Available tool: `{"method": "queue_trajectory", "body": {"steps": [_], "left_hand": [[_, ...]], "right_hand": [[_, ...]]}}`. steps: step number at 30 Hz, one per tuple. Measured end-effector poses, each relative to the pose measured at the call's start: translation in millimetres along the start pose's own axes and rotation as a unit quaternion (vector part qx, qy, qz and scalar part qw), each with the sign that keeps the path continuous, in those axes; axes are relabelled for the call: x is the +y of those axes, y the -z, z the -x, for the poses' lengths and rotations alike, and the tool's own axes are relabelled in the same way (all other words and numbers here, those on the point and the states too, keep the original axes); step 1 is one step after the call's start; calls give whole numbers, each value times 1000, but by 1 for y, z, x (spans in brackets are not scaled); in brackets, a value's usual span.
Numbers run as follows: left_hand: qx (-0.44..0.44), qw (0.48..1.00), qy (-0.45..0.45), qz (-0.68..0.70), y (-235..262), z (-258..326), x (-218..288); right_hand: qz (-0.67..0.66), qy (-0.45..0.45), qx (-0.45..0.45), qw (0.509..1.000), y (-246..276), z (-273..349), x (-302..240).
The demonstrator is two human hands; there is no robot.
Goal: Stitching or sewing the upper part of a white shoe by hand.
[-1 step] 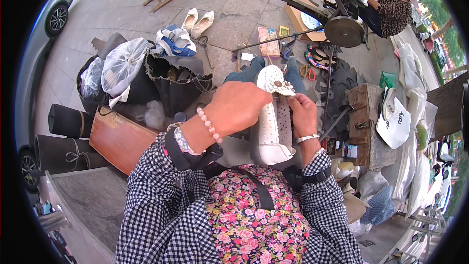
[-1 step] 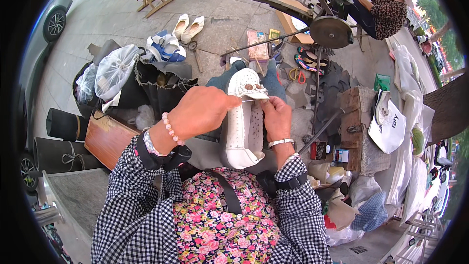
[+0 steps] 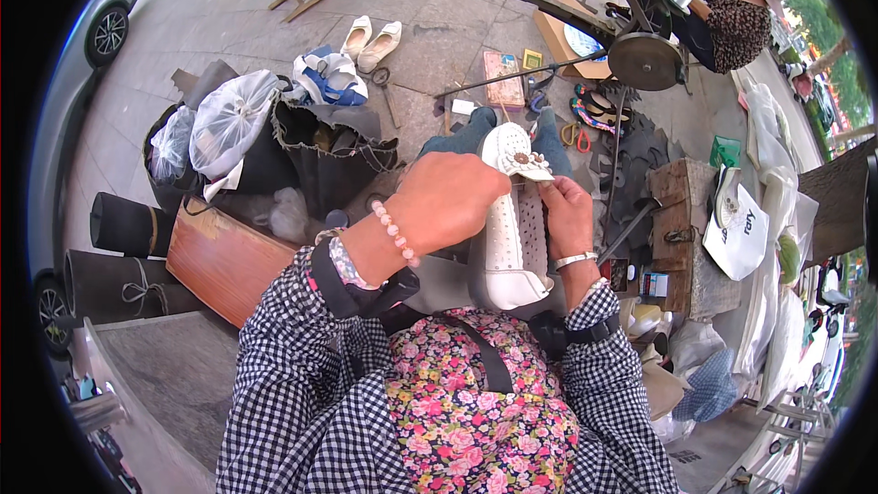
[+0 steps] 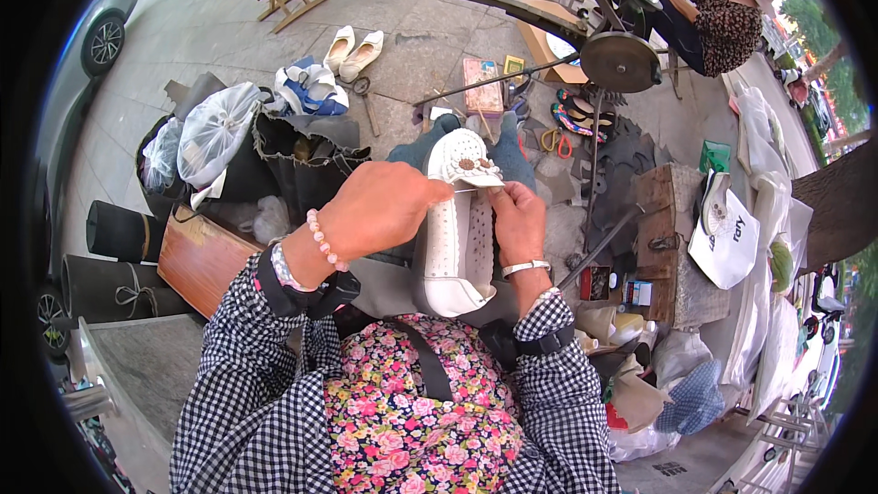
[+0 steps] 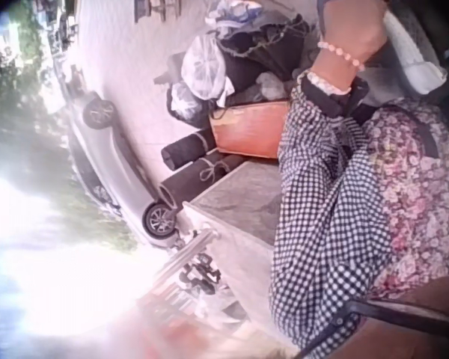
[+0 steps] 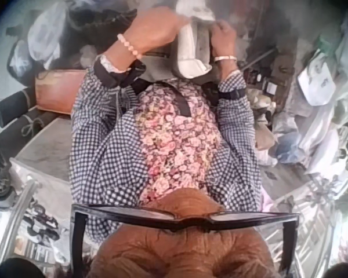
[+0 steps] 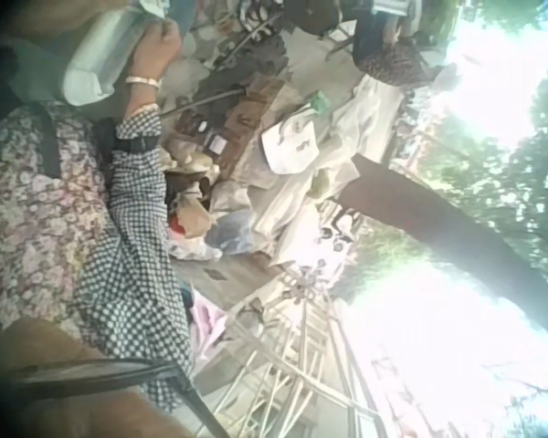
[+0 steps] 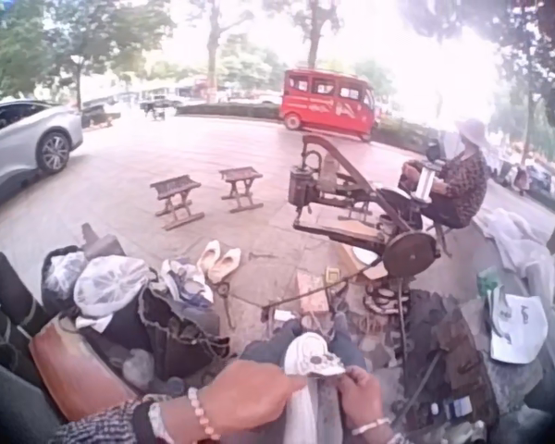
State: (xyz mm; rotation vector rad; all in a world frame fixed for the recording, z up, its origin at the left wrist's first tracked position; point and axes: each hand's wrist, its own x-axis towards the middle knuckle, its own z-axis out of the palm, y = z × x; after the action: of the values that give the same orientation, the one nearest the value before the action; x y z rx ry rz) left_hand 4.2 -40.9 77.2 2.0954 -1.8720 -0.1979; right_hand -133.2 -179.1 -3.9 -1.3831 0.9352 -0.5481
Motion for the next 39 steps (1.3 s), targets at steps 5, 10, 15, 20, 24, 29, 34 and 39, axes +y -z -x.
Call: {"method": "queue_trajectory", "body": {"steps": [5, 10, 15, 20, 24, 29, 34, 39], "left_hand": [[-3, 1000, 1, -6, -1, -8, -1], [15, 1000, 4, -11, -5, -11, 2], [9, 1000, 19, -24, -6, -13, 4], [10, 999, 32, -17, -7, -14, 5], [0, 999, 40, -17, -8, -15, 2], [0, 999, 47, -15, -10, -15, 1], [-5, 999, 45, -12, -12, -16, -1], [1, 999, 43, 0, -14, -15, -1]], "right_hand": [[-5, 4, -6, 1000, -1, -8, 8], [-27, -7, -12, 1000, 1, -9, 6], [-29, -31, -18, 999, -1, -10, 4], [-48, -25, -14, 998, -2, -8, 2], [-42, -29, -13, 999, -3, -8, 1], [-36, -28, -16, 999, -1, -10, 4], [-48, -23, -13, 999, -4, -9, 1], [-57, -24, -20, 998, -2, -8, 2]]}}
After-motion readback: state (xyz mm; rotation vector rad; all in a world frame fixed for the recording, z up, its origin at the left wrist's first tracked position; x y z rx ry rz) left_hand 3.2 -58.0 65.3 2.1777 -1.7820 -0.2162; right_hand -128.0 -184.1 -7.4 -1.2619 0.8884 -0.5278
